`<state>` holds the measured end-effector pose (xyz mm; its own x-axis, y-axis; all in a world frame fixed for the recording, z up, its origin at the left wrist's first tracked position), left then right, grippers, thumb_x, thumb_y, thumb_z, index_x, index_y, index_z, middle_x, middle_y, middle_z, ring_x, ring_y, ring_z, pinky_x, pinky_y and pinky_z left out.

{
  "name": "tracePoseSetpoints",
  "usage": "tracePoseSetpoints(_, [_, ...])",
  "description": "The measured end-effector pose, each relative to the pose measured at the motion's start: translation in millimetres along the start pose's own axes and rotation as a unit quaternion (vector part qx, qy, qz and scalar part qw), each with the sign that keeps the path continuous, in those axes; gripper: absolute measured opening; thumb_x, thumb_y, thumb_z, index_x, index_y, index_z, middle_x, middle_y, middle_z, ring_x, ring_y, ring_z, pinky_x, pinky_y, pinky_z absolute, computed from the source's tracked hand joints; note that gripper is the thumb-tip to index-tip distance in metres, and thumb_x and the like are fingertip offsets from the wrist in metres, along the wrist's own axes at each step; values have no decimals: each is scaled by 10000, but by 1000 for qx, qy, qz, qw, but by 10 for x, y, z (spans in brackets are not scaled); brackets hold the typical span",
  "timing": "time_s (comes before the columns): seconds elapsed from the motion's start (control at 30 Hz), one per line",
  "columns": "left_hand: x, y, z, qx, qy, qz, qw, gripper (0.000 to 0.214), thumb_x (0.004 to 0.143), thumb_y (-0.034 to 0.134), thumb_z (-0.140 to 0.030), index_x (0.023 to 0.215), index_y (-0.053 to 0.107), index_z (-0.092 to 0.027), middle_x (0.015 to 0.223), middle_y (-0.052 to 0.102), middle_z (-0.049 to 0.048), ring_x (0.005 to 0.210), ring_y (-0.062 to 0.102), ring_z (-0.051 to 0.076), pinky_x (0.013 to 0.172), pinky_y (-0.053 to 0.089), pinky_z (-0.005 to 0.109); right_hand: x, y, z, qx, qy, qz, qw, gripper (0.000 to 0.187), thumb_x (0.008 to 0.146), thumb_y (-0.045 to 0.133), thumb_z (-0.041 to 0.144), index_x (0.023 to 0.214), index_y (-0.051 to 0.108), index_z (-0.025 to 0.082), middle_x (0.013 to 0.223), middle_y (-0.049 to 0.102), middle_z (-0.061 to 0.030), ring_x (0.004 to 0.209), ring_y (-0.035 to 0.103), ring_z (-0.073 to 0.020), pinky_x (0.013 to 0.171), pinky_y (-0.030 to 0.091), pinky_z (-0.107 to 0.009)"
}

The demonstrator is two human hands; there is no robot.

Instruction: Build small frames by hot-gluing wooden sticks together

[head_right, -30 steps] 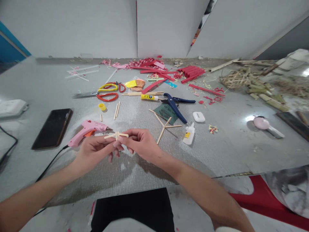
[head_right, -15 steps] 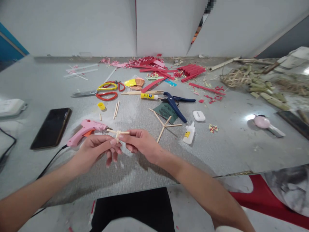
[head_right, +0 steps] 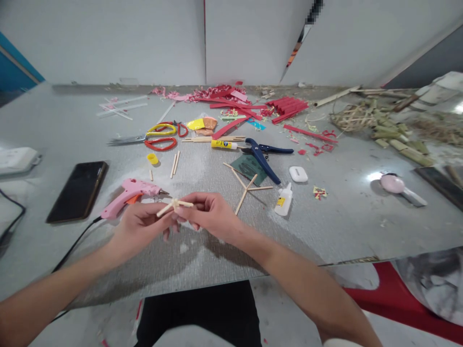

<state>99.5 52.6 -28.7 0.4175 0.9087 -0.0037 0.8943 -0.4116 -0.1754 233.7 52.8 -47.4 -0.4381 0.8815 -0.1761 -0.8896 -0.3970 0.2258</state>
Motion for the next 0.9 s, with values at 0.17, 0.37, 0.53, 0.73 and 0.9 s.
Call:
tracePoseSetpoints(0.17, [-52, -81, -292, 175, 176, -70, 966, 207, 968, 660, -261, 837, 802, -185, 605, 700, 1, 524, 578, 108, 483, 464, 195, -8, -49, 64, -68, -72, -44, 994, 321, 824, 846, 506, 979, 803, 228, 571, 569, 58, 476, 469, -88, 460, 351, -238])
tracePoseSetpoints(0.37, [-21, -74, -243, 194, 187, -50, 962, 248, 1003, 623, -253, 845, 796, -173, 670, 752, 27, 552, 630, 117, 510, 484, 206, 19, -88, 67, -85, -69, -62, 992, 359, 796, 850, 551, 942, 811, 226, 588, 599, 43, 481, 474, -90, 459, 372, -232])
tracePoseSetpoints(0.53, [-32, -95, -212, 223, 239, -68, 943, 206, 1001, 610, -238, 973, 807, -187, 729, 785, 39, 590, 670, 134, 520, 508, 211, 10, -99, 108, -143, -107, -70, 981, 316, 835, 832, 513, 991, 832, 238, 573, 594, 47, 485, 482, -95, 485, 375, -239])
tracePoseSetpoints(0.73, [-64, -109, -209, 240, 279, -81, 926, 182, 977, 636, -169, 1042, 806, -173, 774, 809, 58, 617, 715, 156, 579, 552, 245, -12, -103, 140, -178, -139, -80, 971, 264, 860, 822, 448, 1015, 850, 236, 585, 616, 33, 502, 468, -99, 507, 364, -247])
tracePoseSetpoints(0.9, [-107, -112, -307, 228, 325, -94, 913, 217, 972, 675, -129, 1143, 798, -177, 929, 850, 101, 726, 788, 192, 650, 618, 274, -26, -99, 140, -186, -145, -80, 968, 261, 868, 806, 446, 1022, 855, 241, 586, 628, 24, 519, 468, -106, 524, 372, -254])
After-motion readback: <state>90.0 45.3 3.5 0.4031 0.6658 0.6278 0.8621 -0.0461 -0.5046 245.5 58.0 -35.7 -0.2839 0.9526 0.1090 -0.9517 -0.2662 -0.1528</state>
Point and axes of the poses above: each hand's wrist, its own x-axis towards the middle knuckle, its own y-axis out of the palm, z = x × y, the point moved 8 cm from there along x, towards the middle knuckle
